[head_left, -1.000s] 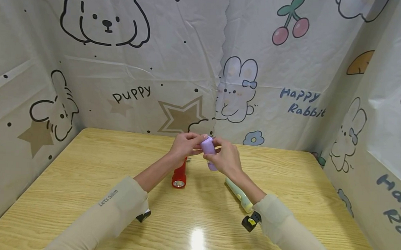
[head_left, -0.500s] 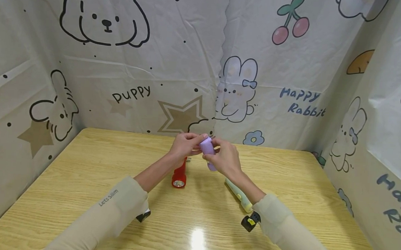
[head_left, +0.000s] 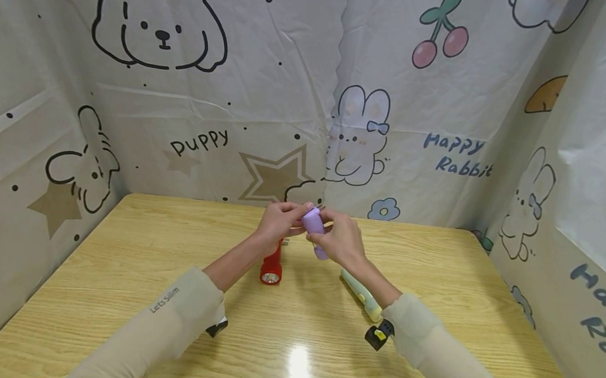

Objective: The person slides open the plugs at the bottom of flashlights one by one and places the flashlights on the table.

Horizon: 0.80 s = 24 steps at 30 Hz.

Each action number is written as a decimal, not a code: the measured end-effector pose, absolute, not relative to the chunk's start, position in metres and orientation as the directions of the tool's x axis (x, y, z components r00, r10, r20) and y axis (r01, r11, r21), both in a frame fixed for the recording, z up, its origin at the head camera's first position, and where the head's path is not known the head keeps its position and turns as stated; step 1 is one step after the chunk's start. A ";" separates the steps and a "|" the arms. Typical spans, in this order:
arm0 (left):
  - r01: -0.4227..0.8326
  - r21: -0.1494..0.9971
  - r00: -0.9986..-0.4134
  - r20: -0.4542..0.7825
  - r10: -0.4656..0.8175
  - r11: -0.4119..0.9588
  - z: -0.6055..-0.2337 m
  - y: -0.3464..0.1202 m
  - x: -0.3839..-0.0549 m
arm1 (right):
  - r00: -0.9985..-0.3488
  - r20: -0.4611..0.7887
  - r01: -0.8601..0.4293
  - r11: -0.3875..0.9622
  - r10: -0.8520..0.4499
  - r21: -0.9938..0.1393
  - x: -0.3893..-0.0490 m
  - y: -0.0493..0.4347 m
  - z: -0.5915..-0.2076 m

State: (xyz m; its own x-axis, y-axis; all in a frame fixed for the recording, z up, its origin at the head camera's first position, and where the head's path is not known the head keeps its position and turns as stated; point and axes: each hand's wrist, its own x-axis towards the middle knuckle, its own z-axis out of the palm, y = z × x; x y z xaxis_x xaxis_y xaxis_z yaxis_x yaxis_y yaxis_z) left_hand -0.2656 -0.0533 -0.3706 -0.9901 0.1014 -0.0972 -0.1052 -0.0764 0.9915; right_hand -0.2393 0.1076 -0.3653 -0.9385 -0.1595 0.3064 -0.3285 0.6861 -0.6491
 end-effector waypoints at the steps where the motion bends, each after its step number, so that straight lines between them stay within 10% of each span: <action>1: -0.104 0.992 -0.990 -0.096 0.103 -0.077 -0.371 -0.053 -0.266 | -0.938 0.306 -0.330 0.685 -0.162 -0.649 -0.240 0.108 -0.365; 24: -0.098 0.991 -0.980 -0.080 0.183 -0.092 -0.371 -0.050 -0.266 | -0.960 0.233 -0.276 0.666 -0.156 -0.693 -0.244 0.116 -0.365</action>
State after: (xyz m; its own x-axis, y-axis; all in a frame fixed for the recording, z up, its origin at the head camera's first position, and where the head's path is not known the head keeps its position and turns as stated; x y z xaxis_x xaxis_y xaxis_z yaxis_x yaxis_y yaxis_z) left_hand -0.2662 -0.0500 -0.3709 -0.9798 0.1829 -0.0802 -0.0982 -0.0920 0.9909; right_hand -0.2440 0.1156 -0.3645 -0.9599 -0.1556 0.2332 -0.2763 0.6664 -0.6925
